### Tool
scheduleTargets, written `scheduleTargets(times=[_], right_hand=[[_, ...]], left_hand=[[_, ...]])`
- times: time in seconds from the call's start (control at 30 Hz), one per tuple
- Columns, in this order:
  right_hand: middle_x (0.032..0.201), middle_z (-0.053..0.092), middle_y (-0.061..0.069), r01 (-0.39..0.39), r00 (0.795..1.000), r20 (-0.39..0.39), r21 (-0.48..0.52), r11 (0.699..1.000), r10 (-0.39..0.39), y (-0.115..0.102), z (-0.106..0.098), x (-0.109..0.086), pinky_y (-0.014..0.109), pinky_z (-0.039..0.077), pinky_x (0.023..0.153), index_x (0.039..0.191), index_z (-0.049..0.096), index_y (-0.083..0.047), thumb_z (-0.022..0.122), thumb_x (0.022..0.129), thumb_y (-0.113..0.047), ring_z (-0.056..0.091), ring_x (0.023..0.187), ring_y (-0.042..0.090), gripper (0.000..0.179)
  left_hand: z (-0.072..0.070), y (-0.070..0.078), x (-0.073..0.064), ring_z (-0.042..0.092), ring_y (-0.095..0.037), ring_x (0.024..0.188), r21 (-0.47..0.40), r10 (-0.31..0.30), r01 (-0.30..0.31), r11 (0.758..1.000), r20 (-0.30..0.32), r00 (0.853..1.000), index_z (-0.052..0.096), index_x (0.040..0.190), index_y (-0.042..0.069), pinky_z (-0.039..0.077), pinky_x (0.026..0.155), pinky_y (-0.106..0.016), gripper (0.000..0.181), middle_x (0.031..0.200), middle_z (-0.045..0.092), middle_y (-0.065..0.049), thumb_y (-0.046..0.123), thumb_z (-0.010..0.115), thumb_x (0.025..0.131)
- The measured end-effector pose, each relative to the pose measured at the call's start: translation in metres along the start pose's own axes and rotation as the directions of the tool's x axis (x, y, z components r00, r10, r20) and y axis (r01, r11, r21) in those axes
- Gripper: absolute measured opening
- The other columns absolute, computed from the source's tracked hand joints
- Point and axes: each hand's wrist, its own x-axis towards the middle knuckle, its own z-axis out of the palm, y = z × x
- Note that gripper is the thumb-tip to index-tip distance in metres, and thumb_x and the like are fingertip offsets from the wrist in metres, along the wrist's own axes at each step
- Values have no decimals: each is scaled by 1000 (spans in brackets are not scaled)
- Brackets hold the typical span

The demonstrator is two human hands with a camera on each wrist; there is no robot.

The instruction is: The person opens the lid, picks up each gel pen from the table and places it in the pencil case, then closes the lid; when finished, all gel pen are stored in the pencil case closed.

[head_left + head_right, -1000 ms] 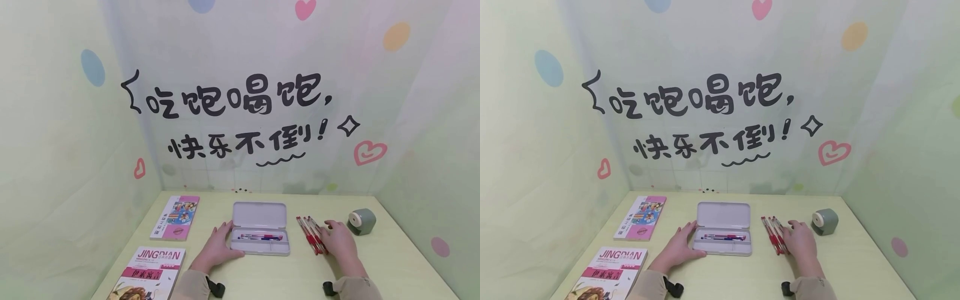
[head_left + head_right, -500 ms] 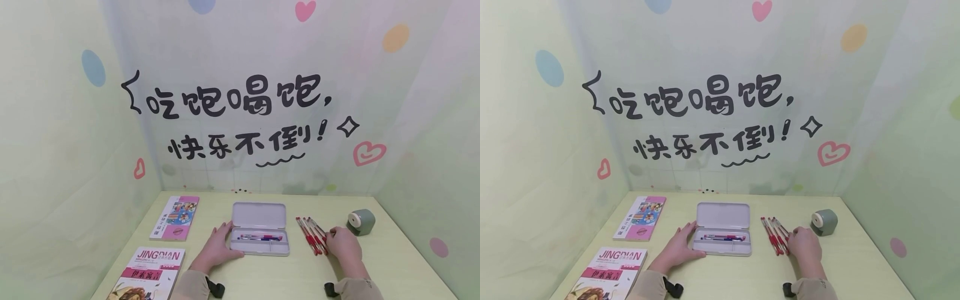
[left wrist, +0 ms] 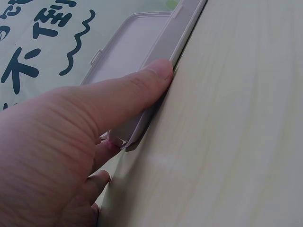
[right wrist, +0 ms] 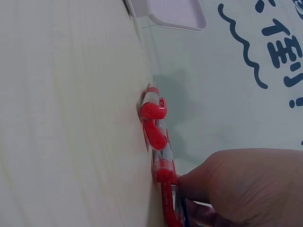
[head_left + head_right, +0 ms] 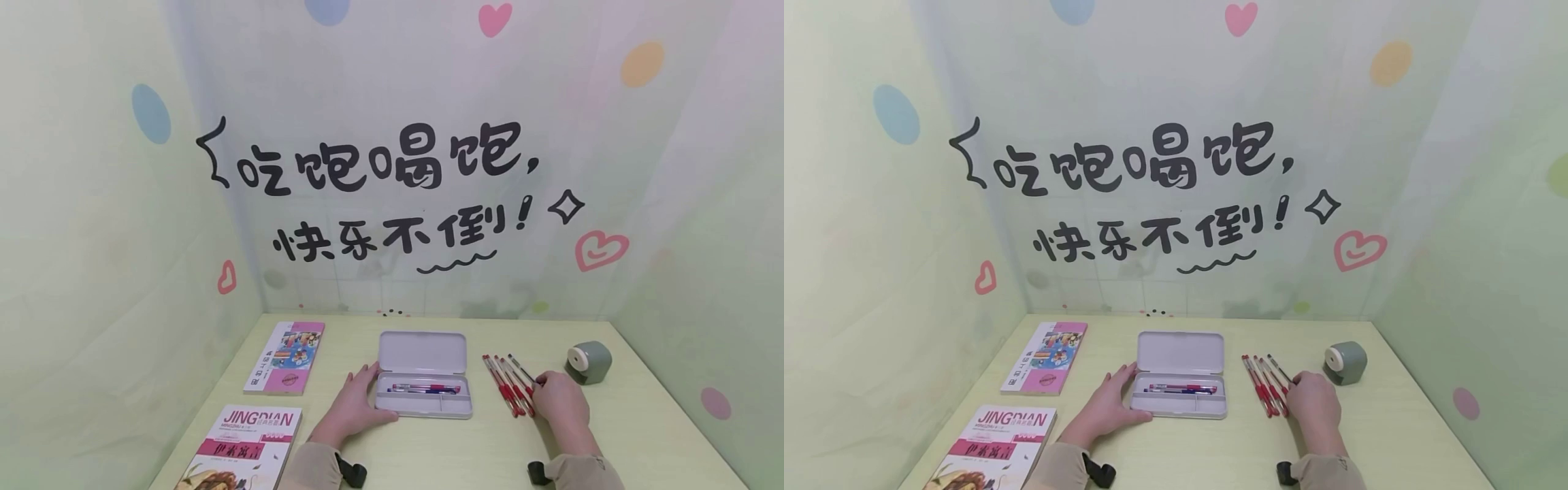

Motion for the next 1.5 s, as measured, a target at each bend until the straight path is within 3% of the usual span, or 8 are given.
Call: scheduleTargets(times=[0.43, 0.67, 0.97, 1.1, 1.23, 1.37, 1.5], right_hand=[[117, 75, 30, 27, 999, -40, -7, 1000, -27, -4, -3, -2, 54, 61, 71, 125, 74, 4, 63, 104, -18, 72, 94, 39, 32], [118, 72, 29, 82, 991, -104, -26, 996, -85, -26, -4, -6, 52, 61, 69, 129, 74, 1, 64, 105, -20, 70, 94, 39, 34], [126, 73, 25, 211, 946, -252, 4, 977, -204, -62, 7, -19, 64, 62, 89, 128, 77, -5, 70, 105, -21, 68, 112, 48, 29], [120, 76, 21, 311, 911, -282, -3, 950, -300, -79, 20, -23, 63, 61, 88, 119, 81, -7, 73, 102, -19, 68, 106, 45, 22], [115, 78, 17, 409, 874, -273, -33, 912, -402, -97, 37, -28, 60, 61, 88, 113, 83, -10, 77, 100, -16, 69, 102, 41, 16], [115, 78, 12, 464, 855, -225, -71, 883, -467, -113, 55, -31, 57, 61, 94, 112, 85, -14, 80, 99, -18, 69, 104, 36, 14], [113, 79, 8, 494, 837, -219, -90, 865, -501, -127, 65, -33, 52, 62, 92, 108, 85, -17, 82, 98, -19, 68, 101, 30, 11]], left_hand=[[0, -1, 1, 24, -49, 169, -1, -7, 7, 1000, -1, 1000, 37, 172, 16, 9, 140, -71, 125, 177, 41, -17, 51, 101, 71], [0, -2, 0, 24, -50, 169, 3, -20, 20, 1000, 1, 1000, 36, 173, 15, 10, 139, -72, 125, 178, 40, -17, 51, 101, 72], [1, -1, -1, 23, -50, 169, -8, -10, 10, 1000, -1, 1000, 37, 173, 15, 9, 139, -73, 125, 177, 40, -18, 50, 101, 71], [2, -2, -1, 24, -50, 169, -5, -7, 7, 1000, -1, 1000, 37, 173, 15, 9, 139, -73, 125, 177, 40, -18, 50, 101, 71], [3, -2, -1, 25, -50, 169, -8, -12, 12, 1000, 1, 1000, 36, 172, 14, 10, 139, -72, 126, 177, 39, -19, 50, 101, 71], [2, -1, -2, 25, -53, 168, -10, -15, 15, 1000, -4, 1000, 37, 172, 12, 11, 138, -73, 127, 177, 39, -22, 49, 101, 70], [1, -2, -1, 25, -52, 168, -5, -11, 11, 1000, -9, 1000, 37, 172, 12, 11, 138, -73, 126, 177, 39, -21, 49, 101, 70]])
